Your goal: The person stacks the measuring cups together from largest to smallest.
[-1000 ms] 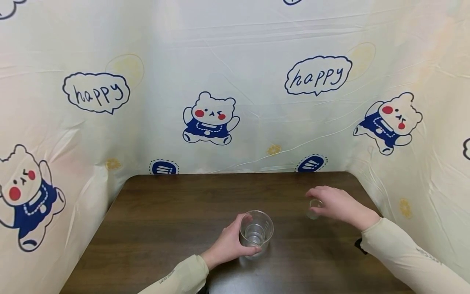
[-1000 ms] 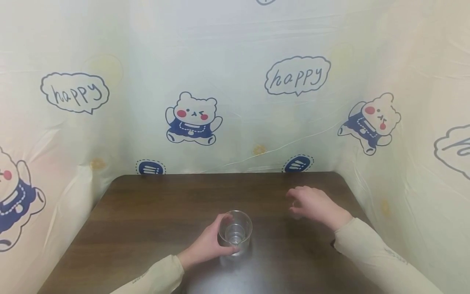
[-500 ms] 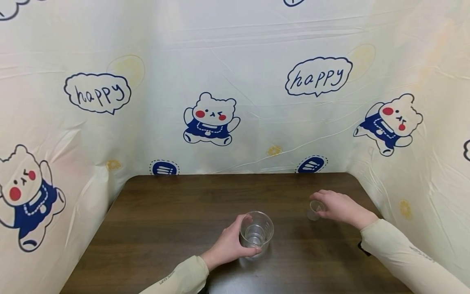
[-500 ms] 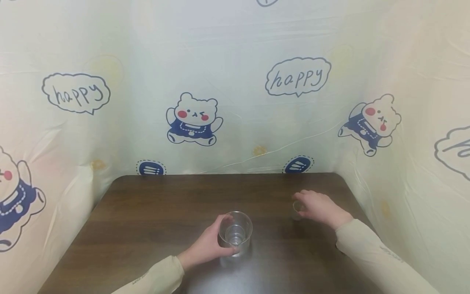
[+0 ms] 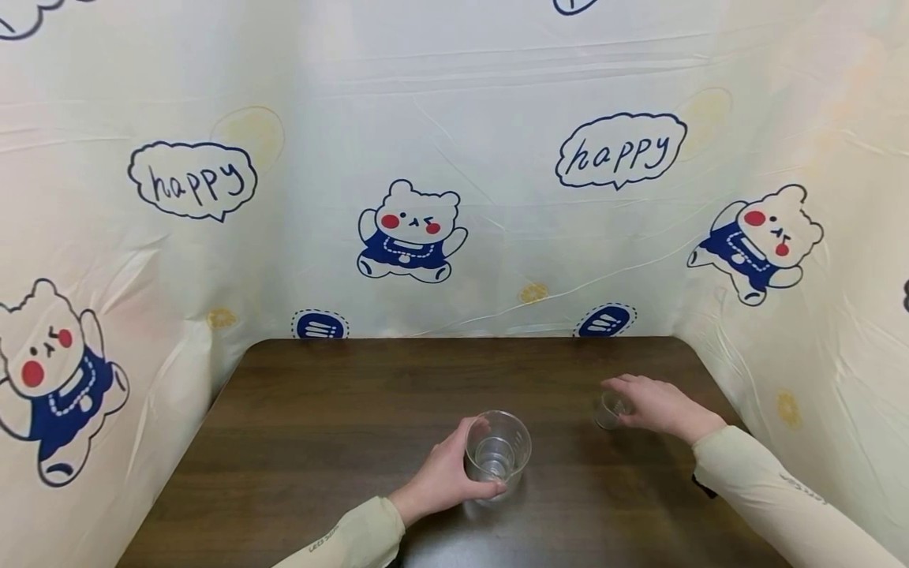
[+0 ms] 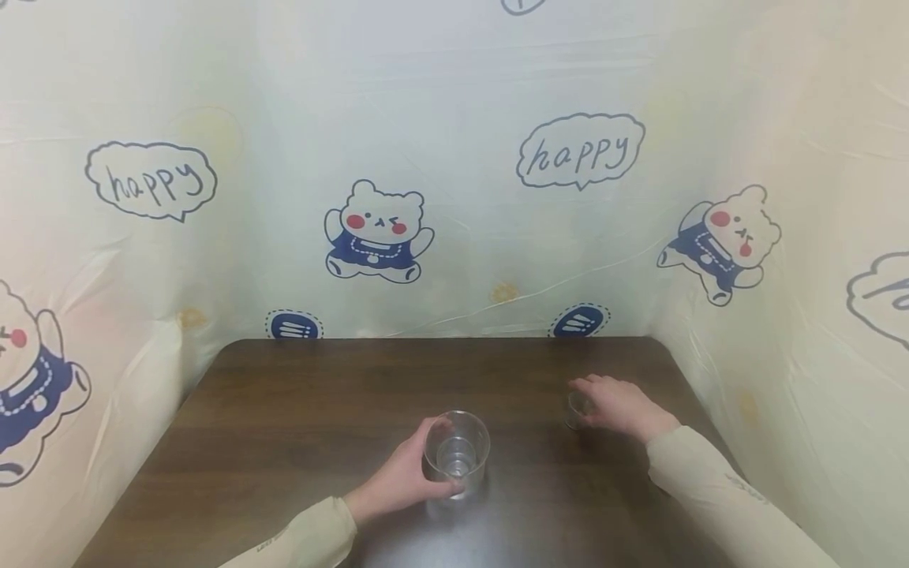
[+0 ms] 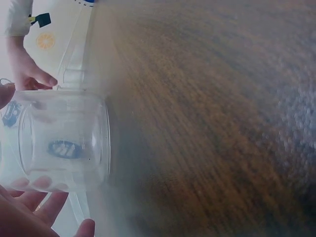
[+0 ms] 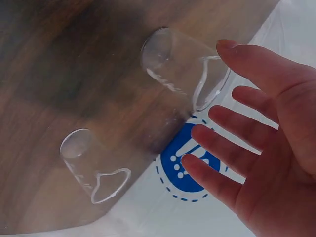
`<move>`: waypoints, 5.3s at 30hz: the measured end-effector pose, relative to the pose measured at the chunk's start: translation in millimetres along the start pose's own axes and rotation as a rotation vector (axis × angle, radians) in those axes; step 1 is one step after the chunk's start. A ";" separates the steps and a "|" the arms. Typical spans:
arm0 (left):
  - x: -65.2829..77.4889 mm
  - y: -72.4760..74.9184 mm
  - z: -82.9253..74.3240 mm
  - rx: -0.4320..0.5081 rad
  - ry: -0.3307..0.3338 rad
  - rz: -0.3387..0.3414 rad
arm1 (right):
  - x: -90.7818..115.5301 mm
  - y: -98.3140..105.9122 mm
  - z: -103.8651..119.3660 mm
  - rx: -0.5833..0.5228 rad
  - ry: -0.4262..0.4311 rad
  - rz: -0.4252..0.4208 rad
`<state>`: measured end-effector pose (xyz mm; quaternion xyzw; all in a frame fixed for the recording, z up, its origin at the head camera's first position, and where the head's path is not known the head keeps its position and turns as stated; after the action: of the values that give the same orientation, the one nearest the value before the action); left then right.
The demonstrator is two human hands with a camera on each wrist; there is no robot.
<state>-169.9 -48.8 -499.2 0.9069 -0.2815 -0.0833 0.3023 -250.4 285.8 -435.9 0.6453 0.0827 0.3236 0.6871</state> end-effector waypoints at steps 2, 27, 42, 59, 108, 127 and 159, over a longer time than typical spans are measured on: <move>0.4 -1.0 0.3 0.003 0.003 0.002 | -0.1 -1.3 -1.4 -0.010 0.000 0.007; -0.2 -1.2 2.3 -0.011 -0.010 -0.002 | -3.8 -9.9 -8.0 -0.039 -0.027 0.025; 1.8 -0.8 0.3 -0.010 -0.014 -0.006 | -6.8 -11.6 -9.1 -0.049 -0.048 0.002; 1.4 -1.2 -1.0 -0.011 -0.018 -0.008 | -6.5 -8.9 -5.4 0.172 -0.046 -0.074; 2.3 -0.6 -1.4 -0.026 -0.029 -0.023 | 20.0 70.5 82.9 0.309 0.166 -0.234; 3.6 -0.9 -0.6 -0.039 -0.026 -0.020 | 17.6 87.7 125.9 0.309 0.267 -0.265; 2.7 0.0 -1.4 -0.041 -0.007 0.003 | 6.4 96.5 177.8 0.347 0.438 -0.309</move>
<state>-167.2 -49.6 -498.0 0.8997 -0.2821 -0.0918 0.3201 -183.5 137.1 -315.9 0.6477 0.3796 0.3279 0.5735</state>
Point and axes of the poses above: each hand's wrist, its own x-axis away from the middle knuckle, its own y-axis out of the back of the hand, z = x × y, the point moved 5 cm from there along -x, towards the middle knuckle, and after that the axes turned 13 degrees about z, right-handed, at the moved point
